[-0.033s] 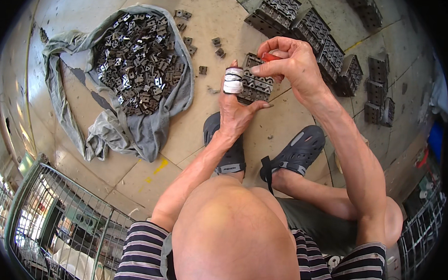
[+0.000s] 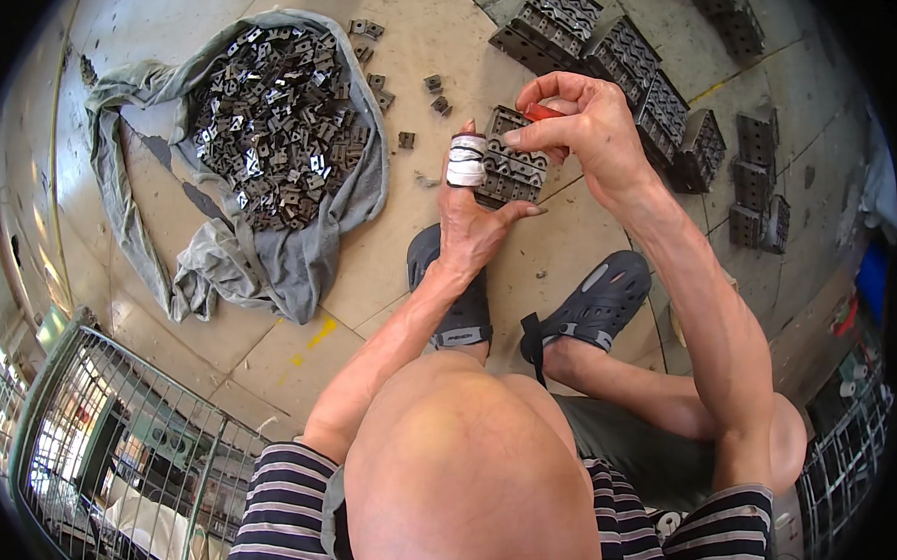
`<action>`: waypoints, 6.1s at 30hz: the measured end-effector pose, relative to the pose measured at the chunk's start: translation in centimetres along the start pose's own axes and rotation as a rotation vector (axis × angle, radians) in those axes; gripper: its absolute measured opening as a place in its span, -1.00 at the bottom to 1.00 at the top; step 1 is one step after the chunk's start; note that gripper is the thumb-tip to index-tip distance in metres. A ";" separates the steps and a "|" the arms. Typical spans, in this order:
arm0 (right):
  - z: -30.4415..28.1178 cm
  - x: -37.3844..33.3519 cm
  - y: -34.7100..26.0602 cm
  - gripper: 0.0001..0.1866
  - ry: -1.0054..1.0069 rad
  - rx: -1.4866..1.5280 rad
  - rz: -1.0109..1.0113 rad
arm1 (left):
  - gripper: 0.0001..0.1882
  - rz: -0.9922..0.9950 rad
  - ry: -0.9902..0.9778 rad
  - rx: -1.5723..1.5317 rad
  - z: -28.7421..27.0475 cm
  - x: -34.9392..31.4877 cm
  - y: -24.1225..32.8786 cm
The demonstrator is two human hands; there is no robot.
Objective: The person sits on the floor and uses a red-handled tool to insert small metal pieces into a larger metal block. They repeatedly pick up pieces from a cloth pile and place them into the block, occasionally adjusting the block's position.
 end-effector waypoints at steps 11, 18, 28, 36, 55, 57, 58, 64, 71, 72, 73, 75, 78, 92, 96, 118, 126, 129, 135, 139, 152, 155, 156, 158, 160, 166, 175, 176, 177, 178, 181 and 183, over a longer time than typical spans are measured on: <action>-2.8 1.0 -3.8 -0.68 -0.194 -0.220 -0.288 | -0.11 -0.074 0.128 0.345 -0.4 2.8 2.7; -1.3 0.1 -0.9 -0.65 0.018 -0.160 -0.335 | -0.61 -0.083 0.332 0.210 -1.0 3.5 0.7; -1.1 1.0 1.2 -0.69 0.057 -0.046 -0.289 | -0.55 -0.051 0.228 0.000 -1.2 -0.5 0.5; 1.8 -0.8 0.1 -0.77 -0.064 -0.181 -0.341 | -0.50 -0.096 0.147 0.007 -0.7 -0.3 -0.2; 5.7 -3.6 -1.3 -0.80 0.590 -1.189 -0.691 | 0.12 0.215 0.094 0.069 2.0 -2.1 -0.7; 7.2 -4.3 -0.3 -0.71 0.768 -1.172 -0.694 | 0.03 0.248 0.045 0.270 1.9 -1.8 -0.9; 7.4 -4.6 0.1 -0.69 0.788 -1.087 -0.713 | -0.03 0.212 0.035 0.226 2.0 -1.7 -1.1; 4.5 -3.5 -0.1 -0.62 0.512 -0.745 -0.984 | -0.16 0.137 0.133 0.132 2.3 -0.8 -1.4; 2.7 -2.1 -1.9 -0.58 0.434 -0.840 -1.092 | -0.11 0.160 0.104 0.310 2.1 -1.0 -0.3; 3.3 -2.0 -2.0 -0.59 0.485 -0.853 -1.079 | -0.08 0.130 0.109 0.291 2.1 -1.0 -0.5; 3.9 -2.1 -2.0 -0.67 0.460 -0.901 -1.014 | -0.05 0.085 0.116 0.262 2.0 -1.1 -0.7; 4.9 -2.7 -2.0 -0.76 0.528 -1.015 -0.925 | 0.02 0.084 0.119 0.234 1.8 -1.1 -1.0; 5.5 -3.3 -1.7 -0.72 0.669 -1.224 -0.668 | 0.05 0.161 0.129 0.172 2.0 -1.2 -1.0; 4.9 -3.0 -0.7 -0.52 0.223 -0.600 -1.176 | -0.25 0.303 0.116 0.326 2.1 0.2 -0.3; 3.5 -1.5 -0.5 -0.75 0.260 -0.370 -0.988 | -0.07 0.197 0.047 0.234 1.4 0.4 0.0; 0.4 -0.7 6.1 -0.76 0.229 -0.019 -0.326 | -0.38 0.269 -0.221 0.134 -1.7 7.6 4.5; 0.0 -0.5 6.4 -0.83 0.241 -0.028 -0.267 | -0.23 0.298 -0.228 0.162 -1.8 8.0 4.5; 0.2 -0.5 6.1 -0.82 0.191 0.025 -0.350 | -0.24 0.306 -0.253 0.164 -1.6 8.0 4.6; 0.6 -0.4 5.8 -0.88 0.227 0.145 -0.284 | -0.31 0.123 -0.237 0.103 -1.5 8.0 4.5; -0.2 -0.3 5.9 -0.76 0.263 -0.118 -0.218 | -0.33 0.201 -0.250 0.157 -1.4 8.1 5.0; 0.1 -0.1 5.9 -0.84 0.207 0.032 -0.312 | -0.34 0.163 -0.343 0.112 -1.5 8.3 5.8; 0.3 -0.2 5.7 -0.85 0.200 0.040 -0.414 | -0.32 0.294 -0.363 0.365 -2.1 8.6 6.1; 0.4 -0.3 5.9 -0.86 0.165 0.098 -0.399 | -0.37 0.252 -0.358 0.341 -2.4 8.7 6.0; 0.7 -0.6 6.2 -0.88 0.136 0.105 -0.372 | -0.47 0.109 -0.354 0.304 -2.9 8.8 5.5; 1.1 -1.4 6.5 -0.88 0.145 0.001 -0.345 | -0.43 0.112 -0.383 0.397 -3.0 8.8 5.3; 4.7 -5.5 5.3 -0.83 0.329 -0.594 -0.841 | -0.37 0.088 -0.469 0.306 -2.8 9.3 5.0; 0.7 -3.5 6.2 -0.89 0.538 -0.291 -0.468 | -0.38 0.134 -0.531 0.268 -0.9 10.9 4.7; -0.1 -2.9 6.2 -0.90 0.576 -0.316 -0.468 | -0.39 0.170 -0.541 0.250 -0.4 11.2 4.8; -0.7 -2.2 6.6 -0.90 0.590 -0.283 -0.401 | -0.40 0.169 -0.546 0.297 0.0 11.5 4.5; -1.1 -1.6 6.9 -0.89 0.594 -0.247 -0.371 | -0.41 0.185 -0.551 0.332 0.2 11.7 4.4; -1.9 -0.8 7.9 -0.86 0.587 -0.120 -0.309 | -0.42 0.183 -0.572 0.400 0.5 11.8 3.8; -2.0 -0.6 8.3 -0.86 0.572 -0.122 -0.274 | -0.42 0.167 -0.582 0.416 0.5 11.7 3.5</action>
Point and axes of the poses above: each hand's wrist, its own x-axis towards the middle knuckle, its own z-axis out of the palm, y = z × x, the point moved 4 cm from there along x, towards the middle knuckle, and after that the axes turned 4 degrees about y, right-handed, at the moved point
